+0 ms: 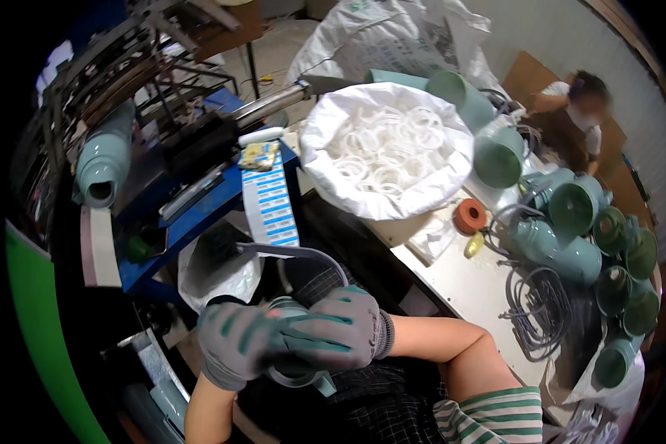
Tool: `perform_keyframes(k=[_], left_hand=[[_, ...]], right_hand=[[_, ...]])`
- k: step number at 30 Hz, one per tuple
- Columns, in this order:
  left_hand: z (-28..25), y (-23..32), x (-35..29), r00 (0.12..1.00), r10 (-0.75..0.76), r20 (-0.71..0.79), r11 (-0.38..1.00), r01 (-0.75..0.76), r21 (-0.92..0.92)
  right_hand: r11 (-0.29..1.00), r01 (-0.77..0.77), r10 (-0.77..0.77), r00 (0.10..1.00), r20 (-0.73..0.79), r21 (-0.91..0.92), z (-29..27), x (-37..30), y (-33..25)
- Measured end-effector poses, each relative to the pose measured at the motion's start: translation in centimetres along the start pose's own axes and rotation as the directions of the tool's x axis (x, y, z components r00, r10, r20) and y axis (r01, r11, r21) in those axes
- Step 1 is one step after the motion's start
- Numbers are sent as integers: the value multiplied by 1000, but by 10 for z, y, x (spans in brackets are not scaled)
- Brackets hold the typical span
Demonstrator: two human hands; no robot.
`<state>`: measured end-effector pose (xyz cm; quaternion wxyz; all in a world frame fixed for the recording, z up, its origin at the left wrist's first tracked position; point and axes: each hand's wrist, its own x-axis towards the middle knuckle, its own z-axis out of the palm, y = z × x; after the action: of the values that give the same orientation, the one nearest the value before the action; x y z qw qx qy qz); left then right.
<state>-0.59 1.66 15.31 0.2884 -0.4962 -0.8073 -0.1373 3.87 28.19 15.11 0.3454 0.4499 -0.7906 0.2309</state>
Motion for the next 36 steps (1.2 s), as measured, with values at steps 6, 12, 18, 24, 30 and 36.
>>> perform_keyframes(k=[6,12,18,24,30,36], left_hand=[[26,-41,-99,120,-960,-252,278,500,-820],[19,-53,-90,-231,-955,-186,138,211,-968],[54,8,-34,191,-851,489,-525,-271,-807],[32,22,-18,80,-800,594,-599,-78,-797],[49,32,-25,121,-717,686,-693,-16,-721],[59,59,-44,556,-827,81,-213,-178,-961]], right_hand=[[825,-289,213,955,207,486,52,5,-30],[774,-273,228,962,151,571,39,18,-11],[596,-315,340,932,123,738,30,-49,4],[577,-447,458,870,182,684,37,-50,-14],[700,-445,288,892,349,559,20,-19,-12],[464,-627,363,779,511,626,19,-12,-17]])
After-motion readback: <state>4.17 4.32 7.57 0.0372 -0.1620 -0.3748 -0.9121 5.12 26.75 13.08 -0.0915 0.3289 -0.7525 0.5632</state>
